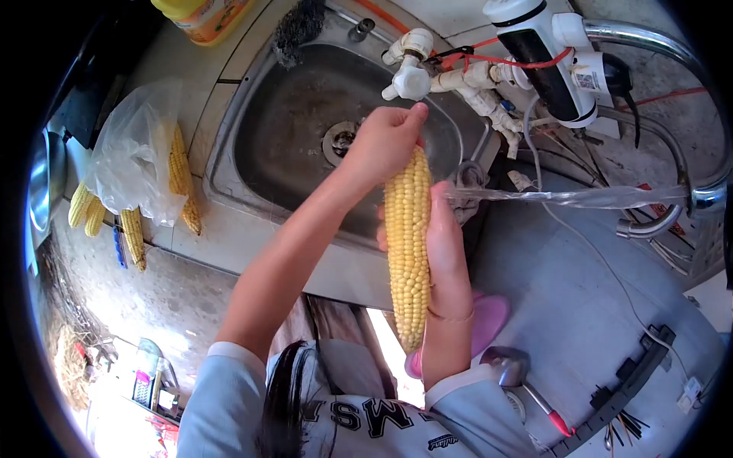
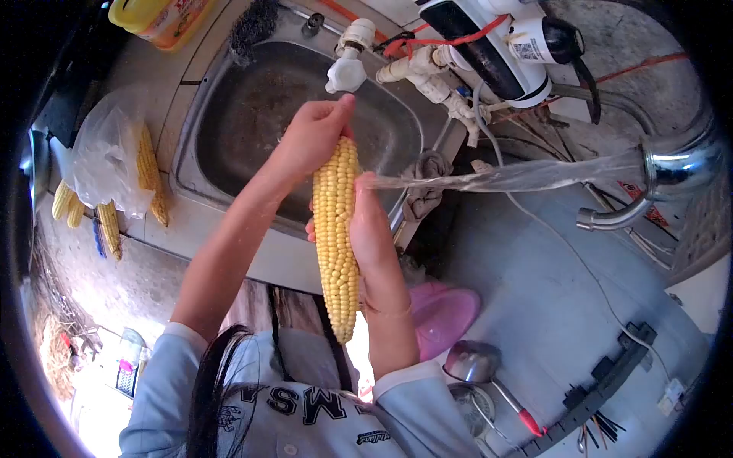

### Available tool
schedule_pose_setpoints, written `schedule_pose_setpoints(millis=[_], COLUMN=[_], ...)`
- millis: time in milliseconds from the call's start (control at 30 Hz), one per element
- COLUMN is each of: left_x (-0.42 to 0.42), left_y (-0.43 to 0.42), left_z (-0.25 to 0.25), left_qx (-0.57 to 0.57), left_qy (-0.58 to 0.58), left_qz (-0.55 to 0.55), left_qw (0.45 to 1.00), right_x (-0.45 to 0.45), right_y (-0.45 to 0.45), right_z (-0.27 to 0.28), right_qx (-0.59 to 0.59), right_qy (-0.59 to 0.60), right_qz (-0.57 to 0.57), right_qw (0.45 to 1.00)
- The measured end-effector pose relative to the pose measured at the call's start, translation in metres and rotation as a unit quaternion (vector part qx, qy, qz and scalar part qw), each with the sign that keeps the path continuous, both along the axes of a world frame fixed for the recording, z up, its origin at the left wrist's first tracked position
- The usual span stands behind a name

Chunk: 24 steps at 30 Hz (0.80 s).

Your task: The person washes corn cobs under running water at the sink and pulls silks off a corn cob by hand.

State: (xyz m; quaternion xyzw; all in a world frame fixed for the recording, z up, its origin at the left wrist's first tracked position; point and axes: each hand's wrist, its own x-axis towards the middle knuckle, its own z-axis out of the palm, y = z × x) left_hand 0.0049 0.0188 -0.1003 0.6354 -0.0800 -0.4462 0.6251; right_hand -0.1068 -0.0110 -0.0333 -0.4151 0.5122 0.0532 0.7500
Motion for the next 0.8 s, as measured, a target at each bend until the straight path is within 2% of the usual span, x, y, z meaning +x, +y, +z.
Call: schedule_pose_setpoints(millis=[33,67,100,167,200,233,267,300,333,367,400,467,600,633,667,700,767,800], left_x=[0.004,0.000,-0.004,-0.011,-0.022,-0.038,-0.040,-0.042,-0.036,-0.031,-0.025,-0.011,0.007,0.013,0.017,0.015,0.008,0.000], left_y=[-0.003,-0.007,-0.005,0.004,0.005,0.006,0.008,0.010,0.017,0.020,0.018,0.010,-0.007,-0.009,-0.008,-0.006,0.003,0.002], left_z=[0.000,-0.007,-0.011,-0.007,0.000,0.009,0.011,0.012,0.010,0.008,0.009,0.009,-0.006,-0.016,-0.018,-0.018,-0.005,-0.007], left_qx=[0.016,-0.029,-0.029,-0.107,-0.108,-0.087,-0.079,-0.060,-0.050,-0.040,-0.039,0.016,0.043,0.012,-0.019,-0.019,-0.095,-0.146], left_qy=[0.046,0.061,0.062,0.133,0.132,-0.078,-0.183,-0.287,-0.286,-0.282,-0.282,-0.156,-0.116,0.035,0.183,0.182,0.250,0.157], left_qz=[-0.025,0.016,0.016,0.099,0.098,0.141,0.154,0.175,0.110,0.045,0.045,-0.026,-0.066,-0.083,-0.096,-0.094,0.042,0.121], left_qw=[0.998,0.998,0.998,0.980,0.981,0.983,0.968,0.940,0.951,0.957,0.958,0.987,0.990,0.996,0.978,0.979,0.963,0.969], right_x=[-0.001,-0.003,-0.006,-0.007,-0.005,-0.003,-0.001,0.002,0.004,0.000,-0.007,-0.004,-0.009,-0.012,-0.014,-0.013,-0.012,-0.009], right_y=[-0.002,-0.004,-0.007,-0.011,-0.011,-0.010,-0.006,-0.002,0.001,-0.001,-0.005,-0.004,-0.007,-0.005,-0.004,-0.004,-0.001,0.000], right_z=[-0.001,-0.001,-0.002,-0.004,-0.006,-0.008,-0.009,-0.009,-0.010,-0.013,-0.017,-0.016,-0.010,-0.012,-0.014,-0.016,-0.020,-0.023], right_qx=[-0.001,-0.001,0.010,0.021,0.000,-0.021,-0.019,-0.080,-0.140,-0.138,-0.152,-0.204,-0.119,-0.131,-0.142,-0.142,-0.187,-0.186], right_qy=[0.000,0.000,-0.016,-0.034,-0.069,-0.103,-0.104,-0.090,-0.075,-0.075,-0.084,-0.070,-0.054,-0.078,-0.103,-0.104,-0.122,-0.123], right_qz=[-0.003,-0.003,0.006,0.013,0.027,0.041,0.040,0.018,-0.003,-0.004,0.076,0.161,0.140,0.139,0.140,0.142,0.122,0.121], right_qw=[1.000,1.000,1.000,0.999,0.997,0.994,0.994,0.993,0.987,0.988,0.982,0.963,0.982,0.979,0.974,0.974,0.967,0.967])
